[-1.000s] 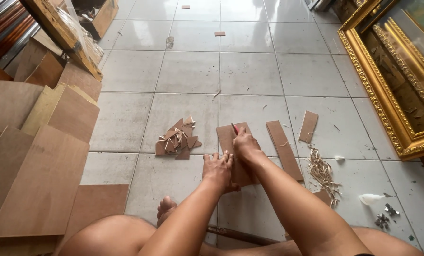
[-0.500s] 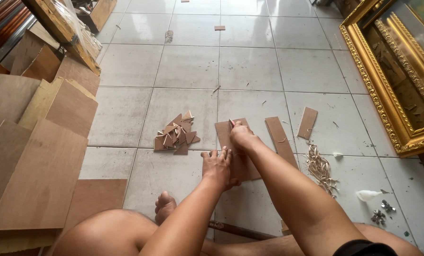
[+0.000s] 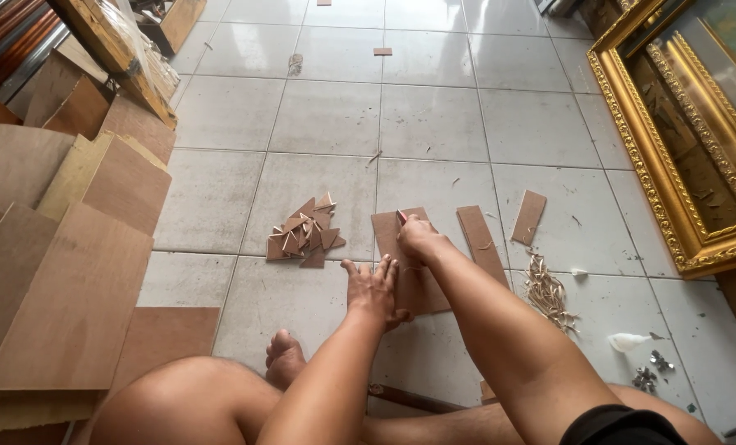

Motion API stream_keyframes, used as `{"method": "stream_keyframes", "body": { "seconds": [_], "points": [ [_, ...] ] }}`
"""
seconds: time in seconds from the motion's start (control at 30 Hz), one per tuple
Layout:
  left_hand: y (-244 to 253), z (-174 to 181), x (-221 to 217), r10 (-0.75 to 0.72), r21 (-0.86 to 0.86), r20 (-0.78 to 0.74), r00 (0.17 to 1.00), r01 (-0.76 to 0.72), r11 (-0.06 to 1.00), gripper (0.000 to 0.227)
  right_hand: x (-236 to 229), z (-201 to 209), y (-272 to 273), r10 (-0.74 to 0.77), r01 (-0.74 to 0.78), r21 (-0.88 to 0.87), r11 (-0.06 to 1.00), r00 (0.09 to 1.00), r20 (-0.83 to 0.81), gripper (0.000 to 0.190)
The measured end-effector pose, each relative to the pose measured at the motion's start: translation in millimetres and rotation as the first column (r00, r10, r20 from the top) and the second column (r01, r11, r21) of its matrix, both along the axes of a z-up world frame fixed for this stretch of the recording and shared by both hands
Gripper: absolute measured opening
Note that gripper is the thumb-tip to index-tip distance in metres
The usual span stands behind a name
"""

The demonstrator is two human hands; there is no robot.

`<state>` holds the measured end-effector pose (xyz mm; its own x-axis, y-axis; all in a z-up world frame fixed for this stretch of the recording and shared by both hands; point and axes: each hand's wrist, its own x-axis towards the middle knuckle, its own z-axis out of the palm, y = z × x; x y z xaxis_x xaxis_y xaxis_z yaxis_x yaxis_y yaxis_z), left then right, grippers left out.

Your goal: The person sits on the floor and uses a red utility knife to cut rectangular pieces of brown cardboard into smaller strips and squares. They repeatedly score the cardboard and snap it apart, stacking the cut pieces on the floor.

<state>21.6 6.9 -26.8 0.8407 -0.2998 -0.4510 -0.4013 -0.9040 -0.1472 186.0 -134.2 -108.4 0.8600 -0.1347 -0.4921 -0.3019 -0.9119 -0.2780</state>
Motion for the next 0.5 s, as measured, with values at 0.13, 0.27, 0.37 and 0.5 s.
{"method": "stream_keyframes", "body": {
  "seconds": [0.13, 0.27, 0.37, 0.5],
  "points": [
    [-2.8, -2.8, -1.3, 0.005, 0.004, -0.011, 1.000, -0.005, 1.000, 0.108, -27.6, 24.0, 2.5, -0.017, 0.017, 0.005, 1.000, 0.999, -0.032, 0.065],
    [-3.3, -3.1, 0.9, -0.001, 0.028, -0.015, 1.000, 0.001, 1.000, 0.107, -59.3, 65.9, 12.6, -0.031, 0.031, -0.015, 0.999, 0.998, -0.054, 0.064],
    [-0.8, -2.2, 1.8, -0.008, 0.024, -0.004, 1.000, 0.008, 1.000, 0.106, -79.0, 87.1, 20.4, -0.035, 0.033, -0.029, 0.999, 0.996, -0.082, 0.062],
    [-0.4, 3.4, -2.3, 0.000, 0.006, 0.015, 1.000, 0.000, 1.000, 0.104, -100.8, 103.4, 18.6, -0.035, 0.034, -0.021, 0.999, 0.997, -0.076, 0.059]
  ]
}}
